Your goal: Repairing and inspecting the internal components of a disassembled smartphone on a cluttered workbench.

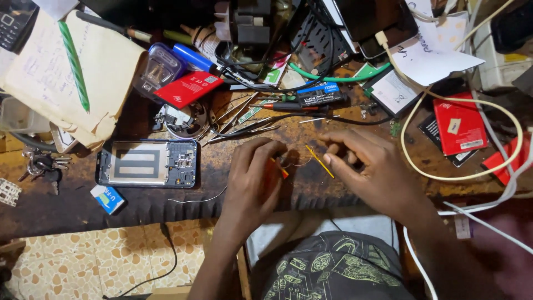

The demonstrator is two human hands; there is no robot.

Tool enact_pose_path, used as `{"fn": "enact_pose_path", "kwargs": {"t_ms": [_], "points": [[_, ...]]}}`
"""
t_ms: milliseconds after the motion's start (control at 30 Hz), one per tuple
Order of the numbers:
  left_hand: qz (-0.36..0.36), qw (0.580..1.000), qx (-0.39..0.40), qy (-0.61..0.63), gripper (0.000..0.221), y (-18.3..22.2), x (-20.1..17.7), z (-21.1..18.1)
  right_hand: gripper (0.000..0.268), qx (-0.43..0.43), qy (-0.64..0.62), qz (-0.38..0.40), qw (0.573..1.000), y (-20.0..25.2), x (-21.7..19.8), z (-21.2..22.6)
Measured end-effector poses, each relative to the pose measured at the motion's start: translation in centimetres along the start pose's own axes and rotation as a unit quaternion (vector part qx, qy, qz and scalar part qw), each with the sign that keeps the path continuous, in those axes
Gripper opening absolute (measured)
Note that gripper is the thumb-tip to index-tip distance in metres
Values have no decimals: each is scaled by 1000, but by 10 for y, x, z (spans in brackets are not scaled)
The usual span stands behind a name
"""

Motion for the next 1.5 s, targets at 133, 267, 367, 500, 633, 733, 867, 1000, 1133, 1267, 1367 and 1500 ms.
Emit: {"fn": "enact_pose_path", "kwargs": {"t_ms": [133,267,367,500,633,733,867,1000,1133,1267,1367,1500], "points": [[-18,1000,21,15,21,-1,-7,-5,32,4,-11,27,1000,-7,8,6],[-64,996,50,48,19,7,-15,-3,26,-30,-38,10,999,-10,10,14],[-107,990,63,59,20,17,-21,1,14,-25,-38,5,999,-9,8,19],[-180,979,91,19,15,29,-35,-6,23,-61,-15,-63,996,6,-11,20],[-193,978,61,-49,20,41,-36,2,31,-74,110,-28,991,21,7,11],[-176,980,54,-73,21,39,-30,4,25,-141,142,-103,974,28,4,29],[-136,989,23,-59,21,34,-27,10,11,-148,235,-125,953,29,11,35],[-133,990,27,-46,16,31,-30,6,10,-119,249,-68,959,22,19,23],[-116,990,42,-64,22,31,-20,3,7,-66,150,-1,987,18,19,6],[-137,972,118,-149,26,38,-7,-23,6,-121,203,-102,966,26,2,12],[-117,955,155,-223,28,37,9,-46,6,-194,271,-141,932,30,0,34],[-90,916,159,-356,34,31,35,-58,9,-249,280,-114,920,38,5,46]]}}
Point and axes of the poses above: each hand's wrist, its own y-axis away from the middle knuckle, its own x-axis out of the palm, z = x × y, the point moved 10 cm from there along -y, towards the middle knuckle, and after that the axes turned 4 degrees about -x, right-handed, at the moved point
